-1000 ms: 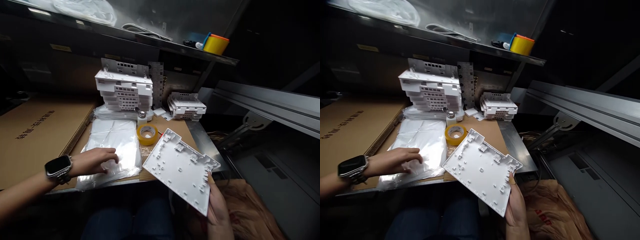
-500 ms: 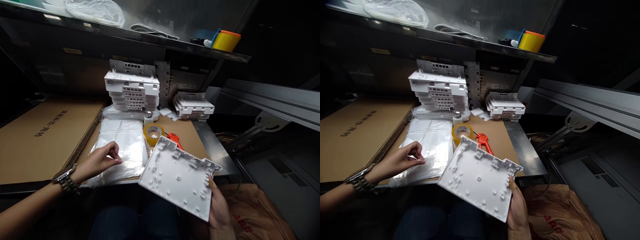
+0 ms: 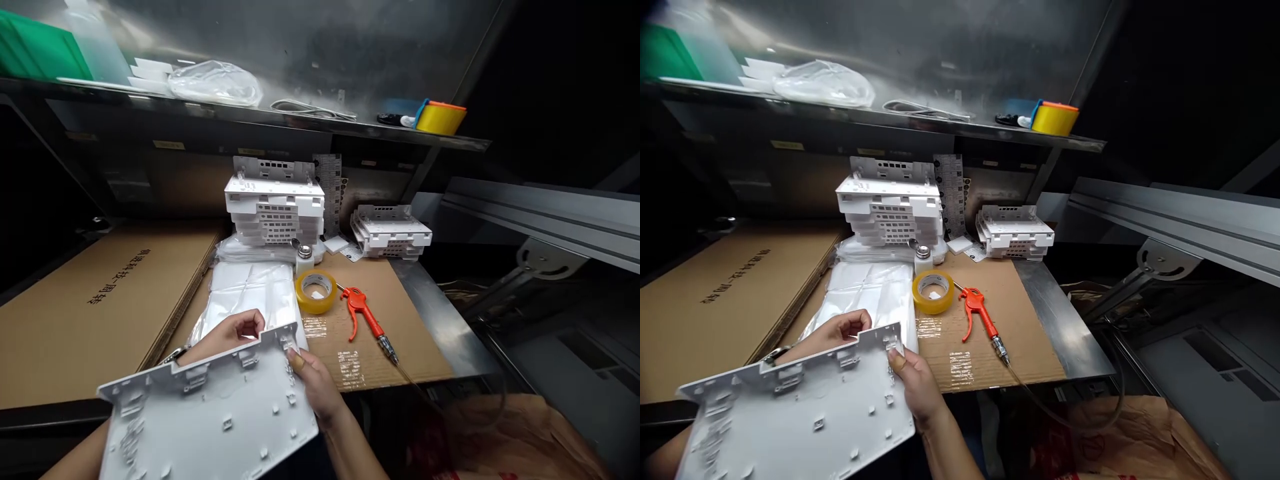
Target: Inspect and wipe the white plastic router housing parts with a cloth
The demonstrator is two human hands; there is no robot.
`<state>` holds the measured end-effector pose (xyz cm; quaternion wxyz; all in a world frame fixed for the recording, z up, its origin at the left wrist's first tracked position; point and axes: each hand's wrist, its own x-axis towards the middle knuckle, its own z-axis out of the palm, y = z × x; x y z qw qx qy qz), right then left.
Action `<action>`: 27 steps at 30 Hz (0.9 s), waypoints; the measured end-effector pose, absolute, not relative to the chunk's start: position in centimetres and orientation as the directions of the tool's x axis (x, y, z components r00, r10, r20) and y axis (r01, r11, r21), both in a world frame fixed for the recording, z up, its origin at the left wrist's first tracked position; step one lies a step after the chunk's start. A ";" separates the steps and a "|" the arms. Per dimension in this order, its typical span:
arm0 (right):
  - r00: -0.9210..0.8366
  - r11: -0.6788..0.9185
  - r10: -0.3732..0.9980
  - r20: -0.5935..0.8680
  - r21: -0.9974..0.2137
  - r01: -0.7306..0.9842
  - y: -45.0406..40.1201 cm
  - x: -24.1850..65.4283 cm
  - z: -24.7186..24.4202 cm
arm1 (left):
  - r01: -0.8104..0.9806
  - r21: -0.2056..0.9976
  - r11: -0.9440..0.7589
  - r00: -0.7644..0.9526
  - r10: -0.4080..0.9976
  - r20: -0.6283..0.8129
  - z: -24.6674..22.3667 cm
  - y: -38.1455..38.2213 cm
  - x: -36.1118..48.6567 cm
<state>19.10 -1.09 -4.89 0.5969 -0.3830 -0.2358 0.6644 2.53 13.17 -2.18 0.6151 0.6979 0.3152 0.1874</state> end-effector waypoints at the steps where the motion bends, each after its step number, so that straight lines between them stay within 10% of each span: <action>1: -0.004 -0.187 0.972 -0.234 -0.766 -0.615 -1.1 19.4 -4.7 | 0.206 0.978 -0.035 0.729 0.672 -0.129 -2.0 13.5 2.1; 27: 0.022 -0.050 0.998 -0.066 -0.894 -0.445 -1.3 22.2 -3.5 | 0.016 0.979 -0.205 0.713 0.688 0.132 -1.0 12.6 2.5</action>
